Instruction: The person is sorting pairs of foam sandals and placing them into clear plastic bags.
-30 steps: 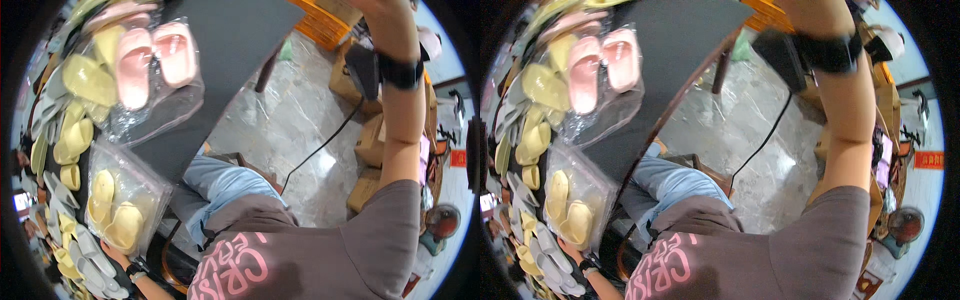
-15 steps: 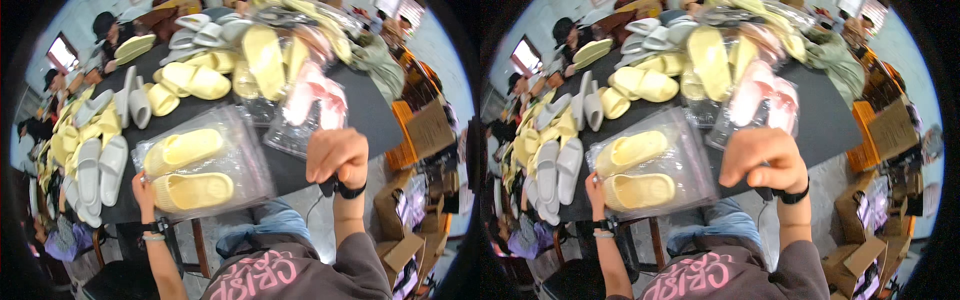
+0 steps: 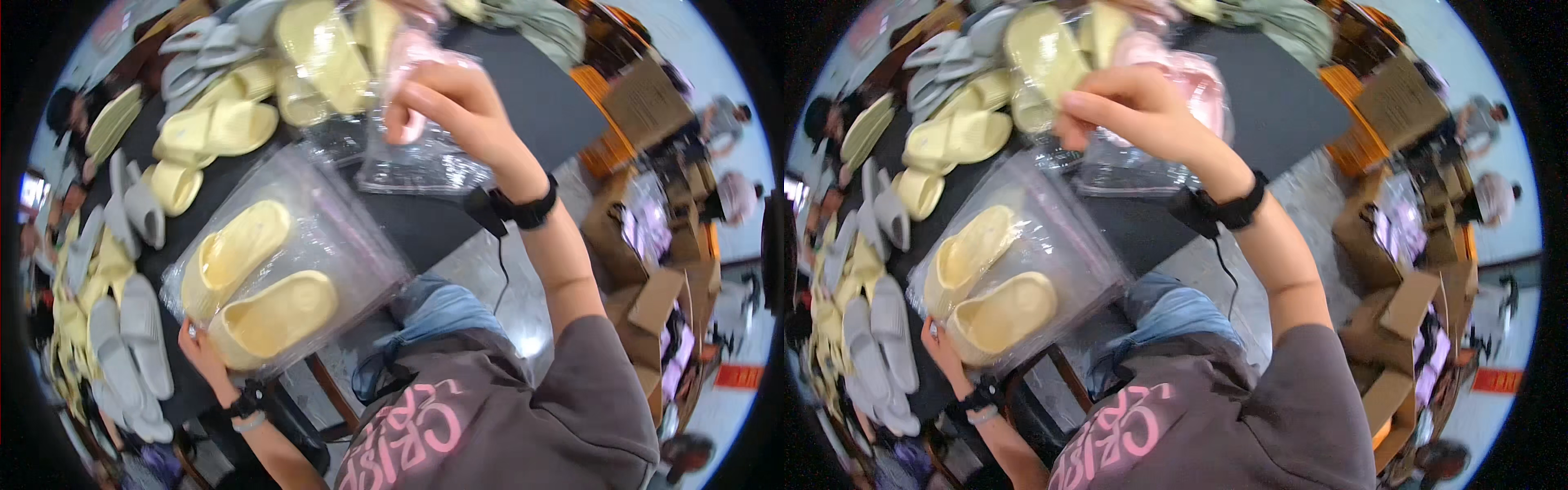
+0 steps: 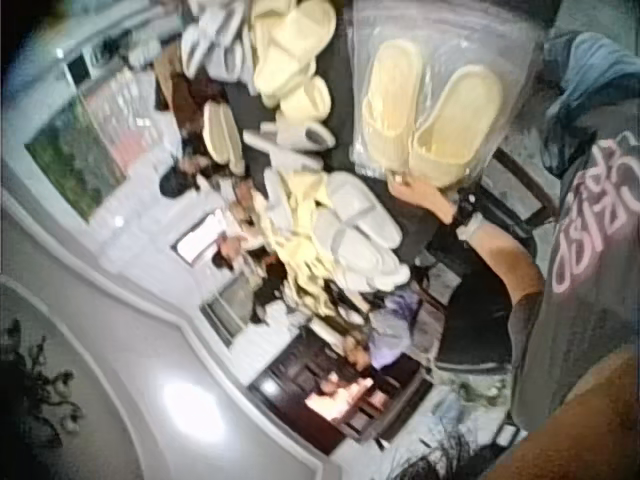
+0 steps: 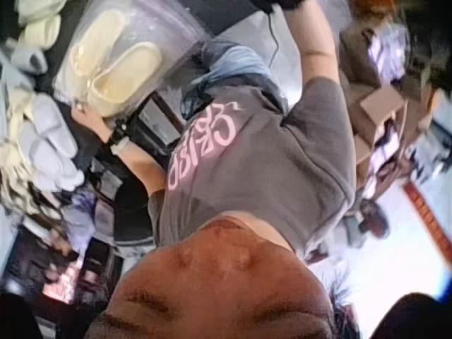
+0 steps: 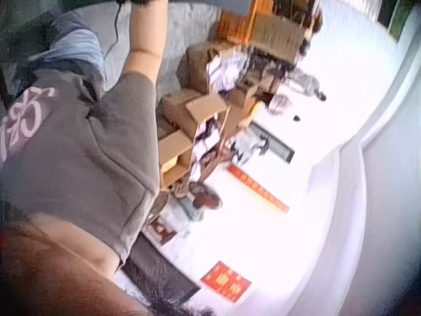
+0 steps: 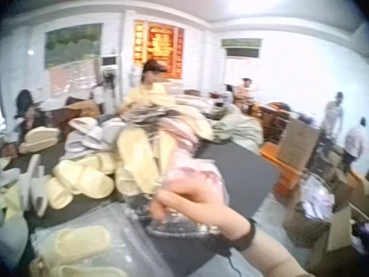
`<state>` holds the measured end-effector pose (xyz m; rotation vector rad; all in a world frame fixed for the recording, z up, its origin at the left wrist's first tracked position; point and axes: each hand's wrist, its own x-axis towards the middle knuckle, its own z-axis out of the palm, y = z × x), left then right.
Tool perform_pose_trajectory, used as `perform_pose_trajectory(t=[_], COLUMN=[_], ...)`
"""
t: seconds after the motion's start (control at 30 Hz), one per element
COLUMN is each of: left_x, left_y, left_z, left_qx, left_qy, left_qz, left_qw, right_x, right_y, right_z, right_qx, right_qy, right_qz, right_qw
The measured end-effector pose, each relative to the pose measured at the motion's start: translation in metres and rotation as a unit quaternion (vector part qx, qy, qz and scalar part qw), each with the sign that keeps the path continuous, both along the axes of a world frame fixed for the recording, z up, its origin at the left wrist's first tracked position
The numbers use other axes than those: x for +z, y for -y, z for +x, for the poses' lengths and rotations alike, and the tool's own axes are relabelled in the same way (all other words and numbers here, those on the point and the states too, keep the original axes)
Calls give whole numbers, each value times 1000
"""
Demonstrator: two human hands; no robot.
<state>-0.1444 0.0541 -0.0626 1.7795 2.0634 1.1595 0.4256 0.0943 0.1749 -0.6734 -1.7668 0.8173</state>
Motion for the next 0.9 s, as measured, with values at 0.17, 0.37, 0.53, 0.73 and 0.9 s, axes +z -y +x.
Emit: perform_pose_trajectory(t=[0.17,0.37,0.53,0.73,0.9], left_x=[0,13,12,11,12], left_y=[-12,-6,0,-2,-6], left_z=[24,29,22,35,27], left_qx=[-24,-14,-24,-12,27], left_qy=[-30,-29,-55,-25,-40], left_qz=[-20,7,11,-17,-6], left_qw=[999,999,998,999,999], right_x=[19,47,45,21,3], right_y=[-18,-70,-83,-59,-40], right_z=[15,25,24,26,-9], right_qx=[-100,-132,-152,-223,-152], right_qy=[24,-77,-148,31,39], right_qz=[33,189,236,454,416], right_qw=[994,970,948,862,896])
